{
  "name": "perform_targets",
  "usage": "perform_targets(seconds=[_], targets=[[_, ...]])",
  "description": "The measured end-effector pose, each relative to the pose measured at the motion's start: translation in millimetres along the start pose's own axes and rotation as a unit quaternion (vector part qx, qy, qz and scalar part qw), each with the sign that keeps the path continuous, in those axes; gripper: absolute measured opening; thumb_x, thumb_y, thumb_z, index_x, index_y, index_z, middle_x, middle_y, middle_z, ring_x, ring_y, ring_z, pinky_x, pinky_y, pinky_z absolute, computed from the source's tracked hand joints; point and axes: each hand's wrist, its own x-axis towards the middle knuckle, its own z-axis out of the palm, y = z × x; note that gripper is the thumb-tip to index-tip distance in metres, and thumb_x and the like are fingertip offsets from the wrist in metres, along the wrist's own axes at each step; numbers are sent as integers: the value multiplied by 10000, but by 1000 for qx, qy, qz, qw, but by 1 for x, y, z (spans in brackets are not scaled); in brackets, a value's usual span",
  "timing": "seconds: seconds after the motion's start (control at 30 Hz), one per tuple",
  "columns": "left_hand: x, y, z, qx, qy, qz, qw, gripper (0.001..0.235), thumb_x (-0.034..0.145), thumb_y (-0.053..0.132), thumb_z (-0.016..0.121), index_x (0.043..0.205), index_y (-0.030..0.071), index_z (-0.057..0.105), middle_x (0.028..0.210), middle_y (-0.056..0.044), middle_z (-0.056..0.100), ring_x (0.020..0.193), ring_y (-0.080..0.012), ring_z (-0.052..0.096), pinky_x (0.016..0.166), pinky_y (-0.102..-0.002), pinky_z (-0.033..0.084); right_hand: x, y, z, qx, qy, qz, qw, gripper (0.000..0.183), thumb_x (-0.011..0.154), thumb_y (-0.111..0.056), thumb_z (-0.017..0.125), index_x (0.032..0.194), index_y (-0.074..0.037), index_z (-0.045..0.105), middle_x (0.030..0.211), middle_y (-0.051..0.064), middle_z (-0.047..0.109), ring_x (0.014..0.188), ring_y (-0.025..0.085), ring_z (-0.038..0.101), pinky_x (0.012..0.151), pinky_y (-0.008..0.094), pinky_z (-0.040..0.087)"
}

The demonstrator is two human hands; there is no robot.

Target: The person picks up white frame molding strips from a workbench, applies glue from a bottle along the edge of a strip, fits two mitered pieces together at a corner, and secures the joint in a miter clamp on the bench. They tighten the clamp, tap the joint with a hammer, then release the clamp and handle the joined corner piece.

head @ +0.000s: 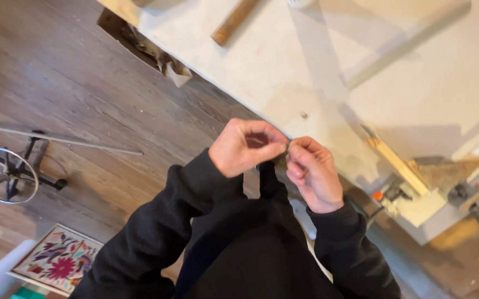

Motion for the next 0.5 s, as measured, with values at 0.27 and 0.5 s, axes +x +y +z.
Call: perform_targets(seconds=[0.27,0.5], targets=[[-42,-31,-60,35,182,66,980,76,896,34,692,954,-12,679,907,-30,714,845,-89,697,779,-264,603,107,-18,96,-561,-68,-106,818,383,890,-334,728,1135,-48,659,876,45,733,606,72,687,476,225,522],[-86,-75,-69,-77,226,96,966,79,935,15,664,995,-19,625,957,-54,690,904,-114,670,839,-269,574,278,-29,88,-655,201,-160,710,659,911,-647,673,681,-31,684,575,60,700,436,133,658,503,254,548]])
